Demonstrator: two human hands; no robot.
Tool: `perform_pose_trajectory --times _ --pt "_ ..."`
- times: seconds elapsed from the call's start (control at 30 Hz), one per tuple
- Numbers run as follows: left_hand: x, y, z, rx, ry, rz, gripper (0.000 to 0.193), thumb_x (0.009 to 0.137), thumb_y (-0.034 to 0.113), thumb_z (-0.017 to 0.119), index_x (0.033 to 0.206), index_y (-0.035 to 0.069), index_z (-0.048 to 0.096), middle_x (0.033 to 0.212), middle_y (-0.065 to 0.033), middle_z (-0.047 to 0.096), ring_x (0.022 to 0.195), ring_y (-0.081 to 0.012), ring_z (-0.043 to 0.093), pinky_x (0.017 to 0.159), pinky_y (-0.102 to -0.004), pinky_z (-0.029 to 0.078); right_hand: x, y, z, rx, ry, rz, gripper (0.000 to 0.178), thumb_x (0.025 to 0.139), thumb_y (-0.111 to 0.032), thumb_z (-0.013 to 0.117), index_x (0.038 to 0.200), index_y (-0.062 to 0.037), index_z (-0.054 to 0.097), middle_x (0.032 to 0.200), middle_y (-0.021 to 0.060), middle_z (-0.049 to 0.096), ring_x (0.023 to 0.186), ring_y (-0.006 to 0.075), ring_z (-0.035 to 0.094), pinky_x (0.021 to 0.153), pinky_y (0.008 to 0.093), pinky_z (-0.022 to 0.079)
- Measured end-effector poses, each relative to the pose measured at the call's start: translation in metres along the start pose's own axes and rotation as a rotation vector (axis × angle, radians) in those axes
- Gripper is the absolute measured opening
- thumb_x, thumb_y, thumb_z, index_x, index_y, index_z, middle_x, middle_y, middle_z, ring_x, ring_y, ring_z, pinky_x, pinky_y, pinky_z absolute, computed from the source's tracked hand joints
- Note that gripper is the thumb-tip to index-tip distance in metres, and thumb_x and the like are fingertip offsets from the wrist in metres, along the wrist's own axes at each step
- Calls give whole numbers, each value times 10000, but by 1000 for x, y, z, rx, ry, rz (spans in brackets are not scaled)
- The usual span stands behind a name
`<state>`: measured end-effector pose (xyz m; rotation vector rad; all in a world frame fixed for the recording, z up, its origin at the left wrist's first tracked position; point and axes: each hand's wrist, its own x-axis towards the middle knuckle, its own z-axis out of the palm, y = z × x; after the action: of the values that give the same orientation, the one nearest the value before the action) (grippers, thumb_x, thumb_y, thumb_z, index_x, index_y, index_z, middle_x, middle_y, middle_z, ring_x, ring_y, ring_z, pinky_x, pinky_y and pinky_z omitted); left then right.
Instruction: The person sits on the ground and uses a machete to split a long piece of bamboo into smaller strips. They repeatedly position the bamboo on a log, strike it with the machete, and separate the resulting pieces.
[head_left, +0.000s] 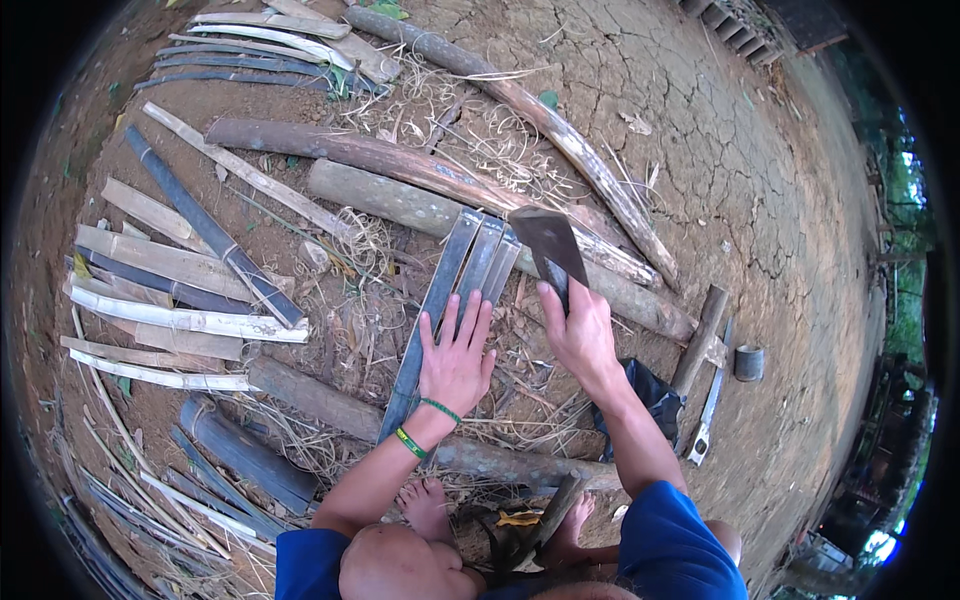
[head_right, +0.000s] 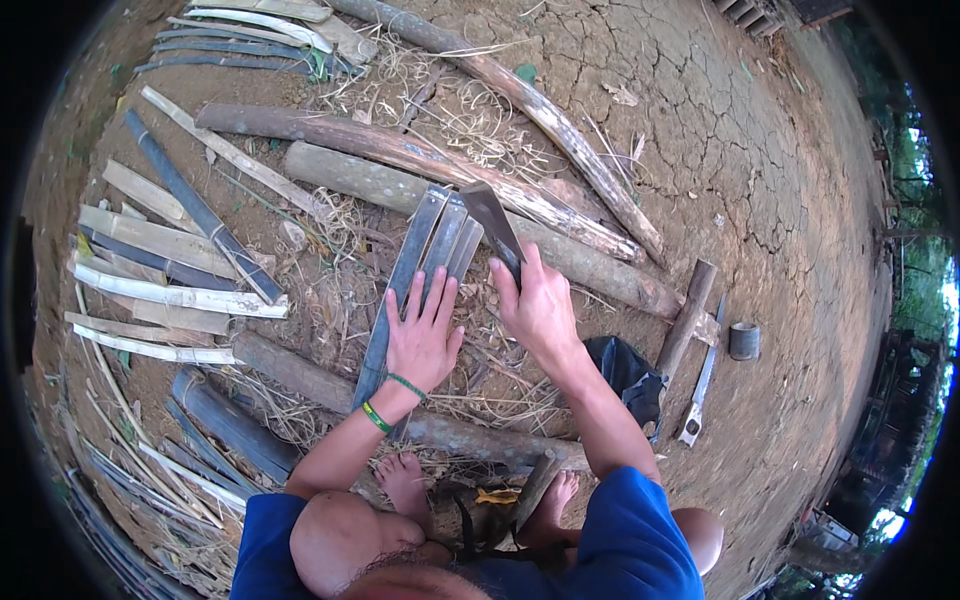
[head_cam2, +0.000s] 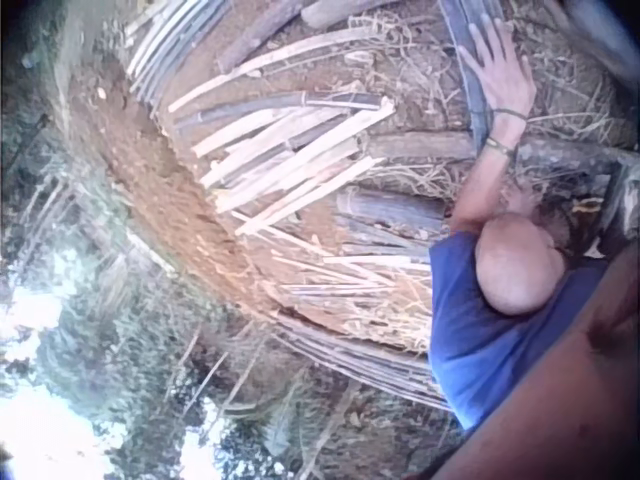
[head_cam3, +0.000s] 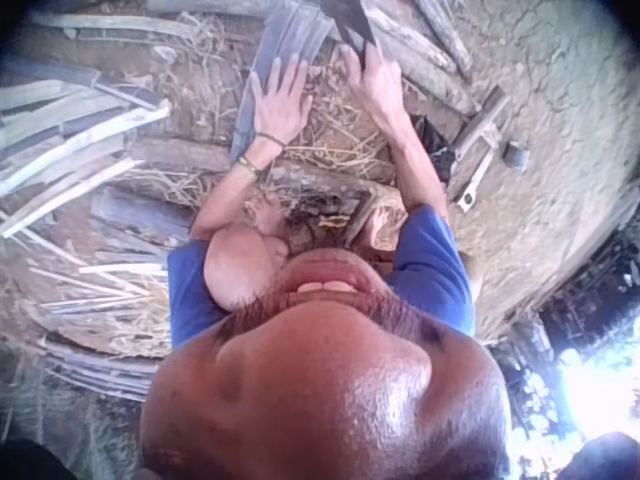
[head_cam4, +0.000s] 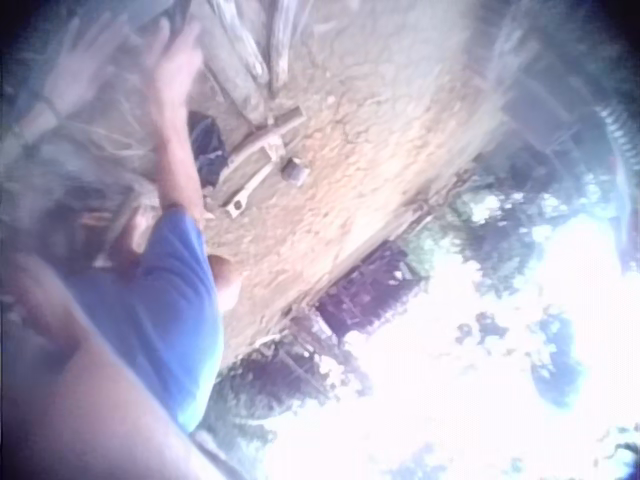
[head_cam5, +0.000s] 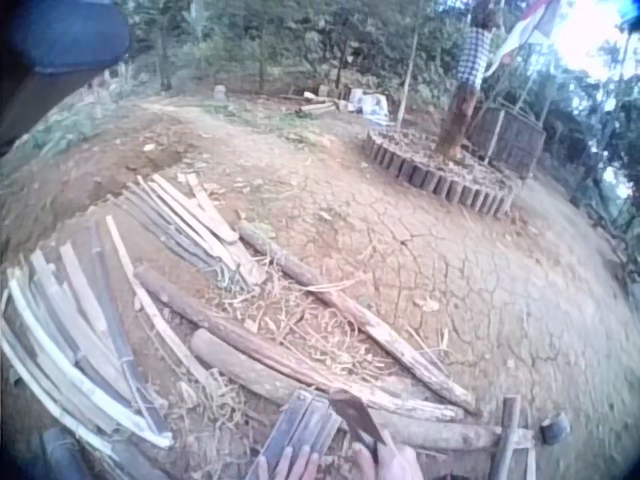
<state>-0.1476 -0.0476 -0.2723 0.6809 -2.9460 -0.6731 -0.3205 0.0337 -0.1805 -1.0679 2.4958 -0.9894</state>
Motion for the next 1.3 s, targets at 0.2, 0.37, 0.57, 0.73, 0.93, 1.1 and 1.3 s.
perform_pose_trajectory --times 0.2,0.37,0.57,0.73,0.93,1.1,1.3 --pt "2 -1 0 -2 -20 -30 789 921 354 596 1601 103 285 1686 -84 211 1541 -331 212 1203 -663 124 2 -11 -2 44 15 29 261 976 -176 643 1128 33 605 771 278 676 723 483 675 607 505 525" --pt "1 0 -2 -6 -38 -40 784 932 400 580 1598 103 292 1683 -88 219 1547 -337 195 1200 -673 107 -5 -21 -6 45 -79 174 372 997 -190 618 1278 49 564 834 286 681 788 440 713 683 468 532" --pt "3 1 1 -24 -67 -42 797 913 421 605 1581 92 323 1678 -97 234 1553 -348 170 1203 -674 61 -27 -5 9 60 -70 252 368 991 -244 631 1203 48 564 772 298 669 745 493 685 633 518 527" --pt "10 -2 3 3 -47 -39 768 900 394 616 1552 75 367 1675 -103 239 1552 -349 171 1201 -678 64 -16 -8 4 40 -79 249 296 992 -246 632 1050 35 563 722 283 659 699 487 674 592 528 513" --pt "3 -3 4 32 -78 -32 753 906 398 606 1543 69 376 1679 -106 219 1552 -346 164 1203 -679 57 -3 -39 -20 41 105 74 321 967 -163 655 1213 20 564 797 270 674 729 476 681 602 501 529" --pt "9 -2 3 45 -100 -34 754 906 397 598 1551 82 369 1689 -94 192 1558 -339 145 1205 -677 55 -18 -5 20 54 178 24 429 943 -143 669 1293 38 500 859 262 703 736 459 696 620 497 565" --pt "6 -2 3 56 -132 -49 776 888 389 612 1563 101 363 1699 -81 165 1567 -326 119 1204 -682 61 2 -26 5 127 15 286 324 977 -203 640 1202 11 545 761 277 669 687 481 667 588 537 518"
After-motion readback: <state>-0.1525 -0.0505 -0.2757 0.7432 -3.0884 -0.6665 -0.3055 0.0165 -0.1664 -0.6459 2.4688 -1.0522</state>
